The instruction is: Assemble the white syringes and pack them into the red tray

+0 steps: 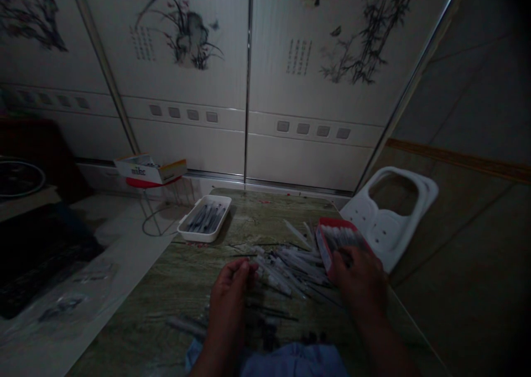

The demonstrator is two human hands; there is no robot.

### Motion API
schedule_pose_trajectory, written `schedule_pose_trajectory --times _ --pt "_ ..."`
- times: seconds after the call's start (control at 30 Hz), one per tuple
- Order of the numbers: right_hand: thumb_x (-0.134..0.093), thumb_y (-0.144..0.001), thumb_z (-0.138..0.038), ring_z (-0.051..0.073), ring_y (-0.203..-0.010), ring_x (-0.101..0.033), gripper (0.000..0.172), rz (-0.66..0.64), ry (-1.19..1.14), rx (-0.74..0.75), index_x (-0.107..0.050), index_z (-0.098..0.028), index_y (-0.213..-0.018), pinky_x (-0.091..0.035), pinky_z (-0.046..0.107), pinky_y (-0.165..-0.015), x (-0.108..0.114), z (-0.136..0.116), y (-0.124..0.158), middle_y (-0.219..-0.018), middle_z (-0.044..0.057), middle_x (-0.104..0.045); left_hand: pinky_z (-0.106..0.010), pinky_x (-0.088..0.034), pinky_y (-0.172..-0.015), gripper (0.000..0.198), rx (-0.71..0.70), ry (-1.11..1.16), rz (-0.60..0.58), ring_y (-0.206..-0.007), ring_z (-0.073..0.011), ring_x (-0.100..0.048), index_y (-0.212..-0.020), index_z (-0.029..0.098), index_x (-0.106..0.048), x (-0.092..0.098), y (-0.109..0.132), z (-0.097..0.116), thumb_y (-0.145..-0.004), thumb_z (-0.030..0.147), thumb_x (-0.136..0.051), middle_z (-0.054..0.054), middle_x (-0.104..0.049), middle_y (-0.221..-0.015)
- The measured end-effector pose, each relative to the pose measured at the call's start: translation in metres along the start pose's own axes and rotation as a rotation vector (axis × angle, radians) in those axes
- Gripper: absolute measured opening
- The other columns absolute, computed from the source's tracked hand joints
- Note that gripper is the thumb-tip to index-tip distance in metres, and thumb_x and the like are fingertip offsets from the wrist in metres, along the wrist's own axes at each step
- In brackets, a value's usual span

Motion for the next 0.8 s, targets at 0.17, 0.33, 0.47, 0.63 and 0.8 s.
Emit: schedule_pose_trajectory --times 0.17,0.33,0.47,0.63,0.8 --pt "-0.052 -0.091 -0.041 0.029 -0.091 -0.060 0.025 -0.050 0.002 0.048 -0.071 -0.024 -0.090 -0.040 0.043 -0.087 -0.0037 0.0000 0.0006 -0.089 0.008 -0.072 -0.031 -0.048 -0.083 0.041 0.010 -0.008 0.019 -0.088 -0.0184 -0.067 -0.105 0.019 -0.066 0.0011 -0.0002 0.0010 -0.079 0.049 -0.075 -0.008 -0.076 -0.098" --pt "-0.050 -0.093 -0.039 0.029 -0.089 -0.061 0.027 -0.021 -0.009 0.117 -0.072 -0.024 -0.093 -0.042 0.043 -0.086 -0.0050 0.0017 -0.0006 -0.088 0.009 -0.071 -0.032 -0.048 -0.083 0.039 0.003 0.011 0.010 -0.090 -0.0197 -0.067 -0.103 0.019 -0.067 -0.0007 -0.0001 0.0013 -0.079 0.048 -0.076 -0.007 -0.075 -0.096" --pt "-0.049 -0.094 -0.036 0.028 -0.086 -0.061 0.027 -0.014 0.021 0.156 -0.074 -0.024 -0.094 -0.042 0.043 -0.085 -0.0070 0.0021 -0.0014 -0.086 0.009 -0.071 -0.032 -0.048 -0.082 0.038 -0.013 0.021 0.017 -0.089 -0.0193 -0.067 -0.102 0.019 -0.067 -0.0009 0.0001 0.0013 -0.079 0.047 -0.076 -0.007 -0.075 -0.096" --pt "-0.048 -0.096 -0.038 0.027 -0.081 -0.060 0.031 -0.055 0.035 0.151 -0.075 -0.024 -0.089 -0.042 0.041 -0.081 -0.0088 0.0030 -0.0028 -0.082 0.009 -0.070 -0.032 -0.048 -0.082 0.040 -0.014 -0.022 0.003 -0.088 -0.0189 -0.067 -0.104 0.018 -0.067 0.0001 -0.0007 0.0000 -0.081 0.049 -0.074 -0.008 -0.075 -0.096" --pt "-0.042 -0.099 -0.039 0.025 -0.081 -0.060 0.038 0.022 -0.065 0.126 -0.073 -0.019 -0.091 -0.043 0.039 -0.082 -0.0042 0.0061 -0.0035 -0.082 0.009 -0.070 -0.030 -0.048 -0.081 0.040 -0.022 -0.006 0.014 -0.086 -0.0179 -0.067 -0.102 0.018 -0.067 0.0040 -0.0022 0.0009 -0.079 0.050 -0.075 -0.006 -0.075 -0.094"
Point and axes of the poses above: each hand's wrist, its own y-axis away from the middle knuckle, its own x-axis out of the back of the hand, z = x × y, the point moved 5 cm from there along -y, towards the middle knuckle
